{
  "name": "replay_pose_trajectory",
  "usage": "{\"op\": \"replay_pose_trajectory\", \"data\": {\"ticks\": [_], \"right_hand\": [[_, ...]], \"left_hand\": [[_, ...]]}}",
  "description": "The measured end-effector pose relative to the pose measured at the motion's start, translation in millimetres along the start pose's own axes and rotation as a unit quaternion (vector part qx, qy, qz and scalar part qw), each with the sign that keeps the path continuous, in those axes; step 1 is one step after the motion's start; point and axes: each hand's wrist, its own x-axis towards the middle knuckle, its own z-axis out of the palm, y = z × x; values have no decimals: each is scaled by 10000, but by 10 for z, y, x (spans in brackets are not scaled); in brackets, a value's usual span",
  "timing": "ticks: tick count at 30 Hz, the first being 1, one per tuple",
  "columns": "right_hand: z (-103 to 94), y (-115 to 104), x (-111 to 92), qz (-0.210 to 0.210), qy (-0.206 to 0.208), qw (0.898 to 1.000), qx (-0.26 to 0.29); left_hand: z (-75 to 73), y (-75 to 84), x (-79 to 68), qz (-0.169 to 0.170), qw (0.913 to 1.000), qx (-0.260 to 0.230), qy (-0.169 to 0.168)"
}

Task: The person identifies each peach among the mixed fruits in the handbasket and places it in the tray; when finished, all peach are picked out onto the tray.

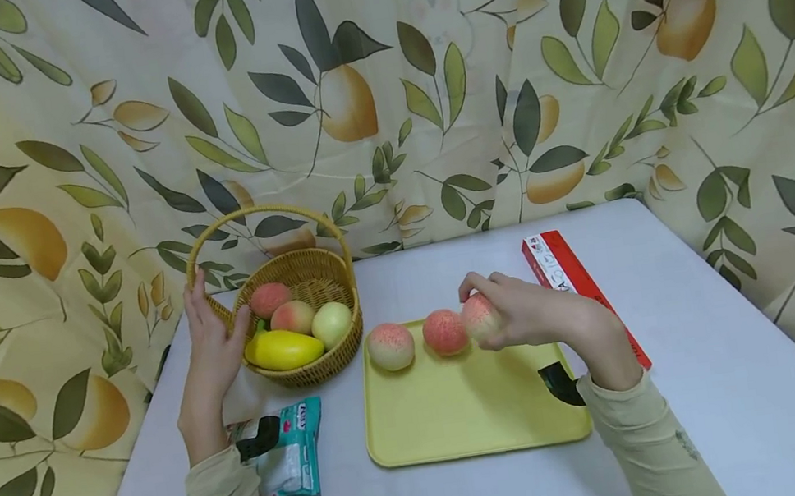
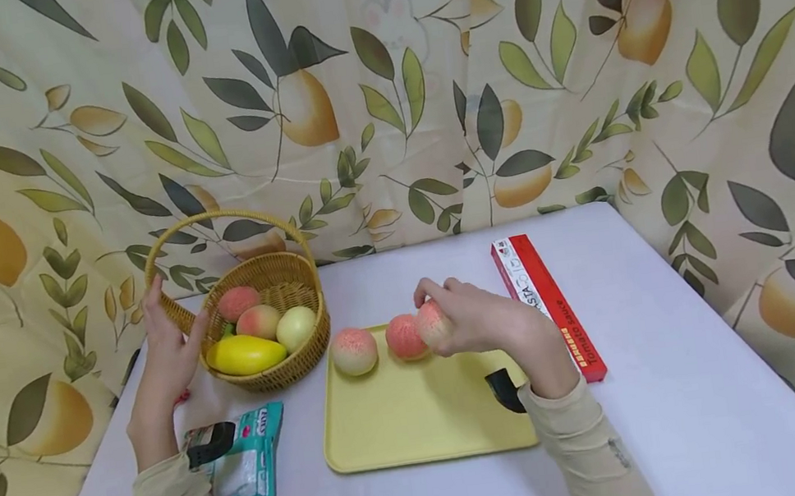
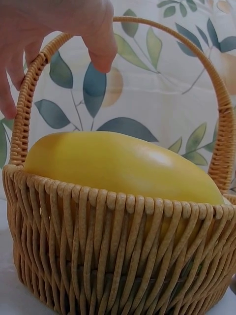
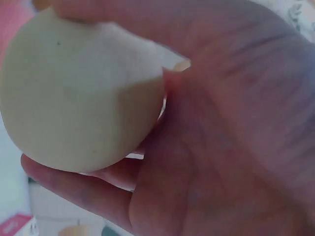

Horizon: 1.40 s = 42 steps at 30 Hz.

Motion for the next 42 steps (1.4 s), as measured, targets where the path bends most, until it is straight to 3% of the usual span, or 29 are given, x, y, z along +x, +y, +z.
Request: {"op": "replay_pose_trajectory", "data": {"ticks": [3,9,21,42], "right_hand": [[-44,108,12,312,132,9992,-205],[-84,288,10,541,3,9985,-120],[29,517,205,677,-68,9973,-278],[167,577,333,1326,-474,9888,-489]], "left_hand": [[-1,1,7,13,10000,2,3],[-7,3,14,17,10000,9,-20],[-16,0,11,-52,10000,-8,-62],[-20,11,11,30,10000,-9,10]]}}
